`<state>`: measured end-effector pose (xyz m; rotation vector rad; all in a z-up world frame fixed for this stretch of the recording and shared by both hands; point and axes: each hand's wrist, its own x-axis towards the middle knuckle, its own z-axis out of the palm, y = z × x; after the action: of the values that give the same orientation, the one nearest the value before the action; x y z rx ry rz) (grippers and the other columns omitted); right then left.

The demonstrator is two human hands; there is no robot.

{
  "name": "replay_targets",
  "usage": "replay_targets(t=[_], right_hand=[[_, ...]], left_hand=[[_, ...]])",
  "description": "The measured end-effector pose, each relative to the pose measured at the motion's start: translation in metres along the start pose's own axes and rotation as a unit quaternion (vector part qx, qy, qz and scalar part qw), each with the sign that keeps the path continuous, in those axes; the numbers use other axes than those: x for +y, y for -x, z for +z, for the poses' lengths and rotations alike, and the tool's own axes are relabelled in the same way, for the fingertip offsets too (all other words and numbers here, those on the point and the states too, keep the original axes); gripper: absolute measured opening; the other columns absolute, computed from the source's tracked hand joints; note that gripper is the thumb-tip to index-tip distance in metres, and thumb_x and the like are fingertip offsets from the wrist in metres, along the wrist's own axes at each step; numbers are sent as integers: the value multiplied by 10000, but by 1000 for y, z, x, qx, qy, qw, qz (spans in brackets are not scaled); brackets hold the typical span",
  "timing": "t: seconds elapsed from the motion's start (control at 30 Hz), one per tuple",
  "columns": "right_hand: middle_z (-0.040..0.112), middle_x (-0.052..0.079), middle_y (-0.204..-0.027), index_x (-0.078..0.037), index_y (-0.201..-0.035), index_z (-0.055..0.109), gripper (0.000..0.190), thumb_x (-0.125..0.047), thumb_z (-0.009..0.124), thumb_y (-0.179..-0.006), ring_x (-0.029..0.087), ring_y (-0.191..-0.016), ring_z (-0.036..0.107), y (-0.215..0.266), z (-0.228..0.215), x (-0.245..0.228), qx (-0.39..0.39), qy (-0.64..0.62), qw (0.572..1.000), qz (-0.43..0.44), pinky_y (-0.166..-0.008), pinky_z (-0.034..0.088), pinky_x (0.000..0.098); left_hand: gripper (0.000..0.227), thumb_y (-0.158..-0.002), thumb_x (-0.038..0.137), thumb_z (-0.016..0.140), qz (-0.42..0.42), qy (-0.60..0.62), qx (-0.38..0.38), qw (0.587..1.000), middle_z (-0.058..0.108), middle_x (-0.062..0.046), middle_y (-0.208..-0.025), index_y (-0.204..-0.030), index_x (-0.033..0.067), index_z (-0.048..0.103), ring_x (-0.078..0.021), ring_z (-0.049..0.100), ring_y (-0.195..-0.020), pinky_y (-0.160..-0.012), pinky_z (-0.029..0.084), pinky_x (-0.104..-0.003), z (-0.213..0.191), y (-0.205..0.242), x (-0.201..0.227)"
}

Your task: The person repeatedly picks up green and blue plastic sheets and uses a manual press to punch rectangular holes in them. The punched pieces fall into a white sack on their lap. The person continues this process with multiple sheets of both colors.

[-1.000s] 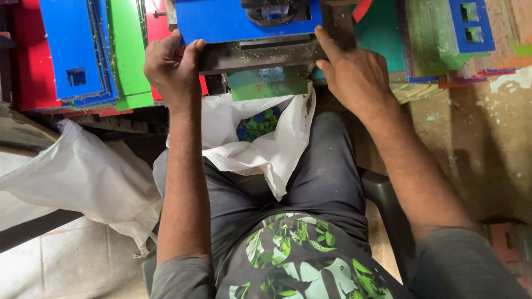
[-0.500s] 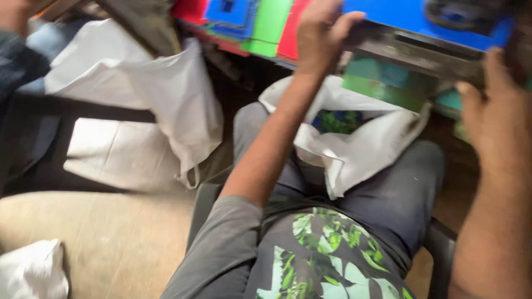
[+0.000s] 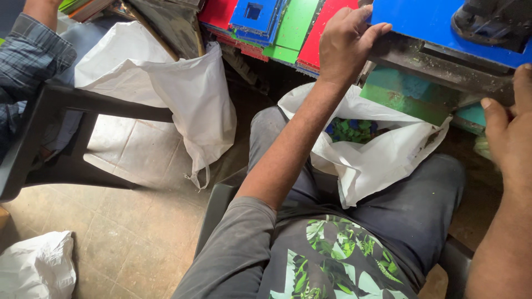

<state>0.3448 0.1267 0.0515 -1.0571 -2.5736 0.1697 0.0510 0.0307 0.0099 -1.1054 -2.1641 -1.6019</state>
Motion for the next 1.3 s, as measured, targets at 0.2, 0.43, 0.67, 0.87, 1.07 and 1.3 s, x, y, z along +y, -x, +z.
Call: replay_targets(t=[0.2, 0.43, 0.67, 0.87, 1.07, 1.3], right_hand=[[700, 228, -818, 71, -1560, 513, 593, -105, 768, -1055, 300, -658, 699, 1, -1, -1, 11, 42, 999, -12, -543, 553, 355], [708, 268, -818, 102, -1544, 485, 568, -83, 729, -1065, 320, -665, 714, 2, 2, 2, -5, 28, 1000, -11, -529, 548, 353], [710, 232, -871, 104, -1293, 602, 363, -218, 604, -1127, 314, -672, 667, 11, 102, 124, -30, -75, 995, 66, -610, 518, 418], [718, 230, -918, 91, -1149, 670, 408, -300, 555, -1121, 321, -768, 681, 14, 133, 157, -64, -60, 990, 107, -677, 531, 421], [688, 288, -1130, 77, -1489, 514, 532, -151, 698, -1045, 371, -952, 731, 9, 22, 44, 33, -106, 993, -40, -770, 567, 452], [691, 250, -817, -83, -1546, 578, 615, -317, 775, -1013, 474, -717, 660, -5, -24, -7, 11, 48, 999, -15, -668, 520, 546]], left_hand=[[406, -788, 367, 830, 5, 7, -3, 1000, 618, -45, -805, -1079, 100, 733, -223, 640, -772, -711, 510, -392, 0, 0, 1], [405, -781, 371, 830, 11, -1, 9, 1000, 620, -43, -803, -1067, 101, 731, -227, 641, -767, -706, 512, -393, 5, 0, -5], [359, -788, 378, 822, -4, 3, 0, 1000, 609, -36, -791, -1049, 145, 742, -229, 636, -759, -710, 511, -398, 2, -3, 0], [368, -775, 375, 823, -10, 3, -1, 1000, 608, -46, -783, -1038, 131, 742, -233, 633, -748, -698, 504, -400, 10, 1, -8], [351, -822, 325, 830, 41, 83, 2, 996, 619, -118, -831, -962, 41, 678, -305, 623, -774, -713, 490, -433, 7, -6, -13], [334, -797, 159, 929, 72, 90, -16, 993, 636, -68, -789, -1047, 29, 750, -222, 591, -741, -688, 482, -380, -4, -8, -13]])
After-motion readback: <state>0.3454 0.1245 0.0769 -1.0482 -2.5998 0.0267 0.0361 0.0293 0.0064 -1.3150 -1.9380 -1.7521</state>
